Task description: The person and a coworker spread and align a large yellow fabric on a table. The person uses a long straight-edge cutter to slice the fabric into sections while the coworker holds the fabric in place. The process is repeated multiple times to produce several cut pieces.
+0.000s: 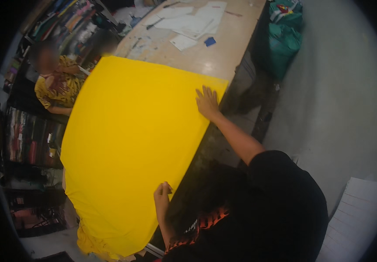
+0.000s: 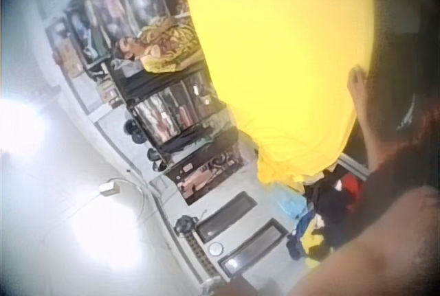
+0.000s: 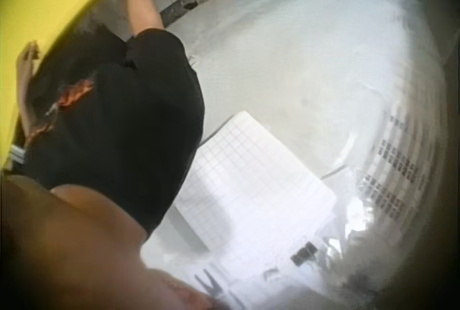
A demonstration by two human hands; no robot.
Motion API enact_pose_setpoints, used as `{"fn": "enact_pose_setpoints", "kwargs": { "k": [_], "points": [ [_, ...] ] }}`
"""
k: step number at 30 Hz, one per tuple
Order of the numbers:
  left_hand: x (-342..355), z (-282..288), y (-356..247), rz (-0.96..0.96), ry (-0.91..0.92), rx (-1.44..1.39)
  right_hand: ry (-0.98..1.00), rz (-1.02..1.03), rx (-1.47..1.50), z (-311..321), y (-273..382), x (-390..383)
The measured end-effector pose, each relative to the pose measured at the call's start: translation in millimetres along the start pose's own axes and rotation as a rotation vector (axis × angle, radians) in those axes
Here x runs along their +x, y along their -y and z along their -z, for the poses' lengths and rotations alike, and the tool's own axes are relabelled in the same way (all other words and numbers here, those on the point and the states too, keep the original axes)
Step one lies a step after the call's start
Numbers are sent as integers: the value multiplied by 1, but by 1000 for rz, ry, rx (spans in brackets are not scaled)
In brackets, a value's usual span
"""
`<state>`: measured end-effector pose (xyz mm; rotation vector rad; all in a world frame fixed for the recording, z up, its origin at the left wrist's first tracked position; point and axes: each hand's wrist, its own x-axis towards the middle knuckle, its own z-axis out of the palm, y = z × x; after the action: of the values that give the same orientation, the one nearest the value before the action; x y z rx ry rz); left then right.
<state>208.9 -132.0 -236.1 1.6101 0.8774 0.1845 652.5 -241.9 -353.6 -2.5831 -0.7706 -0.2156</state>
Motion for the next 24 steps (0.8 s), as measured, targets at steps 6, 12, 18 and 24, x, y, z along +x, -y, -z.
{"fn": "enact_pose_setpoints", "kwargs": {
  "k": [6,12,18,24],
  "points": [
    [-43,-1,65,277,-50,19,-208,-315,-28,-1,-83,-30],
    [-110,8,277,584,-90,398,224,-676,263,-55,-210,-271],
    [-144,-4,340,731,48,261,1412,-551,-26,-51,-261,-418],
    [-99,1,332,645,44,209,1381,-507,210,-81,-226,-375]
  ]
}}
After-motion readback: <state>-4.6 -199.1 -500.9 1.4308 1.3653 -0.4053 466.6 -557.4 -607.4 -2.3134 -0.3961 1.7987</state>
